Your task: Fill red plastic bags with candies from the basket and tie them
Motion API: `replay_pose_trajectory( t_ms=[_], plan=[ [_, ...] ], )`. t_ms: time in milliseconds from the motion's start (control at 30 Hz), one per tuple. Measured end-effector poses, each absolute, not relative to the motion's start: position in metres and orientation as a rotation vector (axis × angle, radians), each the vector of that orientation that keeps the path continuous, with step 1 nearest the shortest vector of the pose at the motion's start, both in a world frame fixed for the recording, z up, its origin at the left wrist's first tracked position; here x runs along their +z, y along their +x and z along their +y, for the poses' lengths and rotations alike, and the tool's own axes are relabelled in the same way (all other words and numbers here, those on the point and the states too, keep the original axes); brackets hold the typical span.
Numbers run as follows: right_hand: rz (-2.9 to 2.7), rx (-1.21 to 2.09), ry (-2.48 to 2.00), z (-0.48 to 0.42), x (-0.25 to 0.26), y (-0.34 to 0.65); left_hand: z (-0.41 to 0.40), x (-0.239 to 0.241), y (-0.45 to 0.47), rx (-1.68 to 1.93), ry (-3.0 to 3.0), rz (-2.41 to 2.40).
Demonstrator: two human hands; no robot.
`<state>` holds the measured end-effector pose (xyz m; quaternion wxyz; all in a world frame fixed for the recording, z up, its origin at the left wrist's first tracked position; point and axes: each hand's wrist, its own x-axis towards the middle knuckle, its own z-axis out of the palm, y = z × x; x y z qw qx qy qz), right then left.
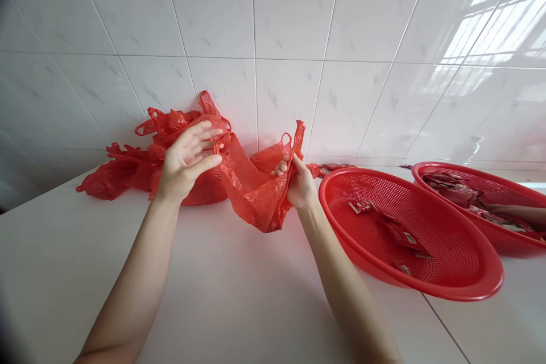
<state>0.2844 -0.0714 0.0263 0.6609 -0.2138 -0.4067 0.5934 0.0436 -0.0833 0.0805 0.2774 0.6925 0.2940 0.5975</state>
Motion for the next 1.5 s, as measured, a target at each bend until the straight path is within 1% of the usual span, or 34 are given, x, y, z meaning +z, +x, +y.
replay_pose_trajectory(
  t_ms=[200, 267, 433, 600, 800, 900, 1000, 1133, 1300, 1400, 1500],
  plan=[
    [-0.915, 1.316, -0.463, -0.067, 0.022, 0.286, -0.057, 0.057, 0.032, 1.067, 1.869, 0.72],
    [-0.874, 1.338, -0.458, -0.066, 0.022, 0.287, -0.048, 0.049, 0.03, 0.977, 1.82, 0.699],
    [-0.846, 1.383, -0.468, -0.067, 0.022, 0.286, -0.042, 0.042, 0.034, 1.036, 1.831, 0.75],
    [-0.851, 1.447, -0.488, -0.067, 0.022, 0.283, -0.048, 0.043, 0.045, 1.002, 1.814, 0.703],
    [-0.71, 1.538, -0.522, -0.061, 0.014, 0.284, -0.045, 0.042, 0.047, 1.232, 1.558, 0.708],
    [-0.646, 1.496, -0.647, -0.06, 0.012, 0.282, -0.047, 0.046, 0.047, 1.302, 1.425, 0.694],
    [-0.62, 1.425, -0.725, -0.062, 0.014, 0.278, -0.054, 0.053, 0.051, 1.302, 1.484, 0.73],
    [-0.752, 1.376, -0.665, -0.066, 0.016, 0.273, -0.06, 0.057, 0.059, 1.377, 1.565, 0.79],
    [-1.039, 1.258, -0.8, -0.068, 0.009, 0.27, -0.055, 0.054, 0.061, 1.409, 1.503, 0.79],
    [-1.159, 1.278, -0.791, -0.067, 0.002, 0.268, -0.052, 0.053, 0.058, 1.384, 1.464, 0.77],
    [-1.142, 1.333, -0.657, -0.067, 0.003, 0.265, -0.05, 0.054, 0.057, 1.368, 1.402, 0.743]
  ],
)
